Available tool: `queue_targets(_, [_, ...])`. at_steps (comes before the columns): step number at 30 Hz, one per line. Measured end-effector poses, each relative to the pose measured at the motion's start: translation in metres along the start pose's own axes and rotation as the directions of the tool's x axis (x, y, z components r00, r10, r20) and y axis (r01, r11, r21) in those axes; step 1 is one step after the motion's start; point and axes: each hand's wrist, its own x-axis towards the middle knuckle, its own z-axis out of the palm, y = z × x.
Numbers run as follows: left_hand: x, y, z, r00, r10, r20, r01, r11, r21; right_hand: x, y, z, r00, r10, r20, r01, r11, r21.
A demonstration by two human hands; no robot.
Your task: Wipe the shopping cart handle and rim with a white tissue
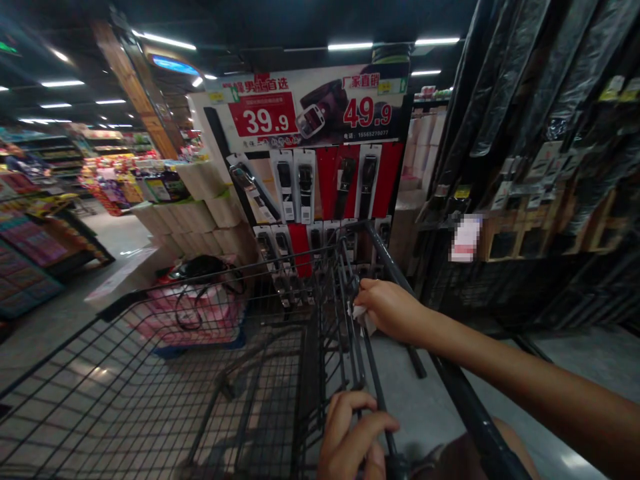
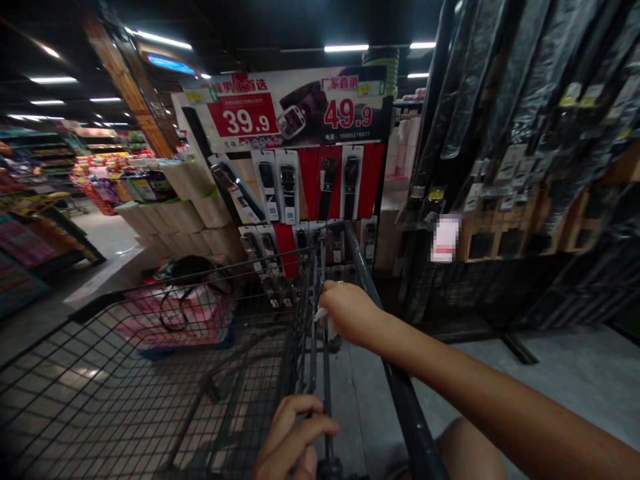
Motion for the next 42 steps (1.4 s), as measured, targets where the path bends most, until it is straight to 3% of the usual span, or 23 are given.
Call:
queue_targets(6, [-0.004,0.002,-0.002,0.996,-0.074,0.056,0.076,0.997,-0.028,-0.021,-0.016,-0.005,0.995,-0.079,0.067,0.08,0.996,-0.025])
queue_targets(10, [0.005,0.012,-0.005,0.999,-0.049,-0.007,0.049,0.997,-0.058,-0.042,-0.027,-0.007,0.976,-0.192,0.105,0.195,0.981,-0.023])
queue_targets(15, [0.014,0.021,-0.005,0.997,-0.017,-0.074,0.011,0.997,-0.08,-0.056,-0.028,-0.003,0.954,-0.292,0.063,0.295,0.954,-0.053])
queue_targets(27, [0.008,0.018,-0.005,0.998,-0.025,-0.055,0.022,0.998,-0.058,-0.009,-0.003,0.0,0.962,-0.267,-0.052,0.237,0.917,-0.321])
queue_targets(33, [0.003,0.013,-0.007,0.999,-0.029,-0.017,0.028,0.998,-0.059,-0.006,-0.004,0.003,0.992,-0.121,-0.024,0.111,0.963,-0.246])
queue_targets(39, [0.005,0.013,-0.013,0.998,-0.016,0.054,0.021,0.995,-0.094,-0.029,-0.018,0.005,0.979,-0.202,-0.001,0.2,0.969,-0.144])
queue_targets(42, [0.012,0.02,-0.022,0.998,-0.053,0.014,0.054,0.993,-0.103,-0.045,-0.023,0.003,0.972,-0.232,0.024,0.232,0.972,-0.031])
